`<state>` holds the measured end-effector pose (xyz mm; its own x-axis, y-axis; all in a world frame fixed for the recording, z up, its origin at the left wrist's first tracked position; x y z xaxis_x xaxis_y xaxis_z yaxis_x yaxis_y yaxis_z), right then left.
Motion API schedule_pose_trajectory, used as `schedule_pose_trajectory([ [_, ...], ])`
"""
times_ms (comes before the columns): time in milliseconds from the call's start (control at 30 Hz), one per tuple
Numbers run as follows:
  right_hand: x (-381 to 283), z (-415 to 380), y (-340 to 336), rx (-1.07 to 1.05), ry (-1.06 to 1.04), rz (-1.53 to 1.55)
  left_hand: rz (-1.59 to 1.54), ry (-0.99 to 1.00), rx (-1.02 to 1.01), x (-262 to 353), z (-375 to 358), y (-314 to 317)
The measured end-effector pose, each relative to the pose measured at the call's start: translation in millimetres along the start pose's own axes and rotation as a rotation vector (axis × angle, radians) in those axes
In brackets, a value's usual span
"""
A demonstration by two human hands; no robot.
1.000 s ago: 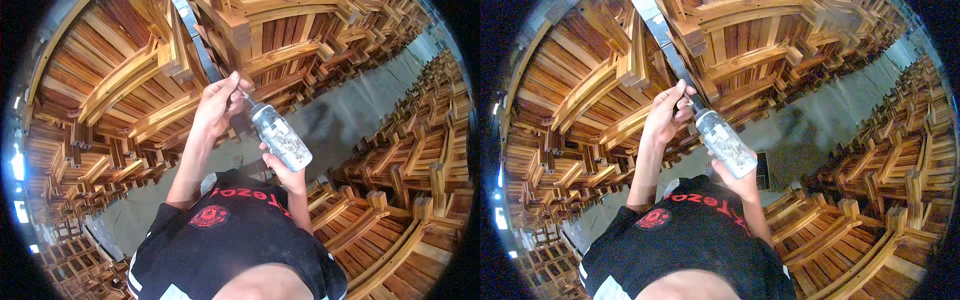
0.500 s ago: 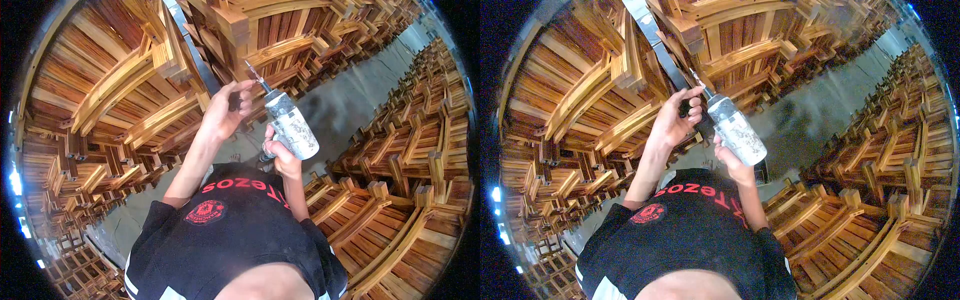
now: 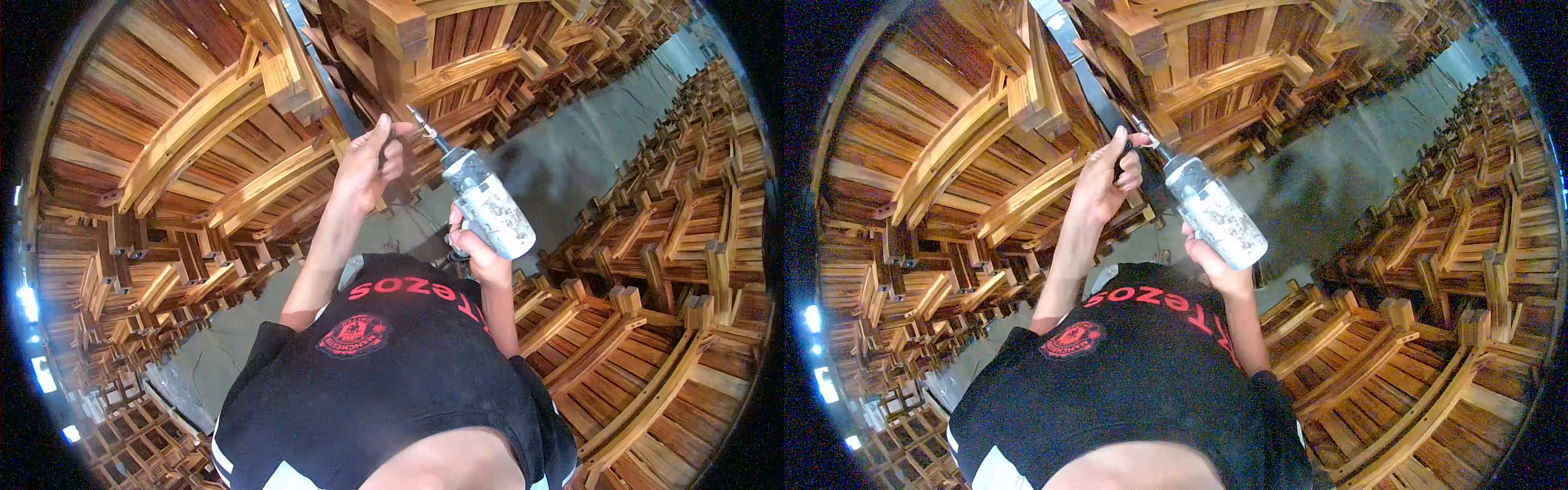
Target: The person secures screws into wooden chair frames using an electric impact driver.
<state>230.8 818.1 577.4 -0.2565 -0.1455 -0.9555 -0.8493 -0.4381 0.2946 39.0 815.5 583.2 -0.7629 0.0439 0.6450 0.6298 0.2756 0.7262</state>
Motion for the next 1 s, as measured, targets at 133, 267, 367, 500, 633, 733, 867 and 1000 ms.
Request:
schedule_pose_trajectory([
  [133, 4.4, -3.0, -1.0, 0.008, -0.049, -0.031, -0.045, 0.086, 0.252, 9.5, -0.5, 5.4],
  [267, 4.1, -3.8, 3.4, 0.016, -0.024, -0.03, -0.097, 0.098, 0.204, 21.0, -4.8, 18.2],
  [367, -3.5, -4.5, 5.9, 0.002, -0.044, -0.113, -0.146, 0.072, 0.134, 26.6, -7.6, 24.5],
  [500, -3.8, -5.7, 5.4, -0.004, -0.093, -0.178, -0.08, 0.044, 0.128, 31.4, -9.4, 29.8],
  [633, -7.0, -6.5, 8.0, -0.011, -0.178, -0.234, -0.016, 0.032, 0.118, 32.5, -12.0, 35.4],
  [733, -14.2, -8.6, 11.9, -0.047, -0.193, -0.268, 0.04, 0.093, 0.116, 36.4, -13.4, 37.4],
  [867, -48.2, -6.2, 20.0, 0.034, -0.545, -0.496, 0.036, 0.185, 0.098, 51.4, -12.9, 43.8],
  [1000, -52.4, 14.6, 30.1, -0.052, -0.368, -0.311, -0.006, 0.275, 0.006, 89.8, -22.4, 66.8],
])
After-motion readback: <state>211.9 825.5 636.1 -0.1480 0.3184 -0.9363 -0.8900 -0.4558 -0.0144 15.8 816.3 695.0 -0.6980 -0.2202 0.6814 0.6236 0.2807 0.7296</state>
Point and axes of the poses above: each hand's wrist, its own z-axis towards the middle knuckle, its own y-axis out of the palm, x = y × z, the point moved 8 cm from there along z, towards the middle knuckle, and after that the axes turned 7 degrees about x, right-handed, at the moved point
